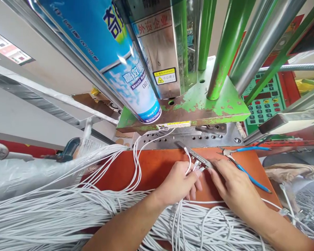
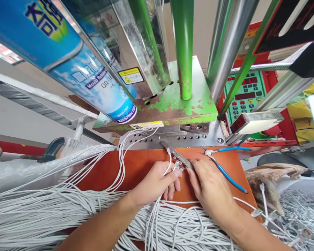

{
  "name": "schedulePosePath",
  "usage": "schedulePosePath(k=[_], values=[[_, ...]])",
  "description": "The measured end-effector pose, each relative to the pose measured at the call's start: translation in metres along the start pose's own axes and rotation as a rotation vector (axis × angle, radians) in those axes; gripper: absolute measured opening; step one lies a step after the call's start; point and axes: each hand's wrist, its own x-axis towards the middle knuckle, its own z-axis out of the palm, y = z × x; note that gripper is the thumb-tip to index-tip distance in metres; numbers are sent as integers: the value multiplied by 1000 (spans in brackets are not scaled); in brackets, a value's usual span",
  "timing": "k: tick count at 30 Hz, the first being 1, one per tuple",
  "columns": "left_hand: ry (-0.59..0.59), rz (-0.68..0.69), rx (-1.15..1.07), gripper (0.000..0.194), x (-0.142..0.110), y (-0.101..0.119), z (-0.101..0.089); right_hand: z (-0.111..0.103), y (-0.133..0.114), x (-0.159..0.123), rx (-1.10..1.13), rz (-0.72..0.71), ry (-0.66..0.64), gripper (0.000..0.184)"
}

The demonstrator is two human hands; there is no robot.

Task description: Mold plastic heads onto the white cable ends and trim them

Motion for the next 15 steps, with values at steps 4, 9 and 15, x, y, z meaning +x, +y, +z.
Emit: schedulePosePath(k=[4, 9, 15], values=[[2, -16, -13, 21, -1, 3, 1, 1, 0, 0, -1, -16, -19, 20], [69, -30, -94, 17, -3, 3, 8, 2, -1, 1, -13, -78, -9, 20], [182, 62, -115, 20, -2, -2, 13, 2, -1, 4, 41, -98, -12, 19]])
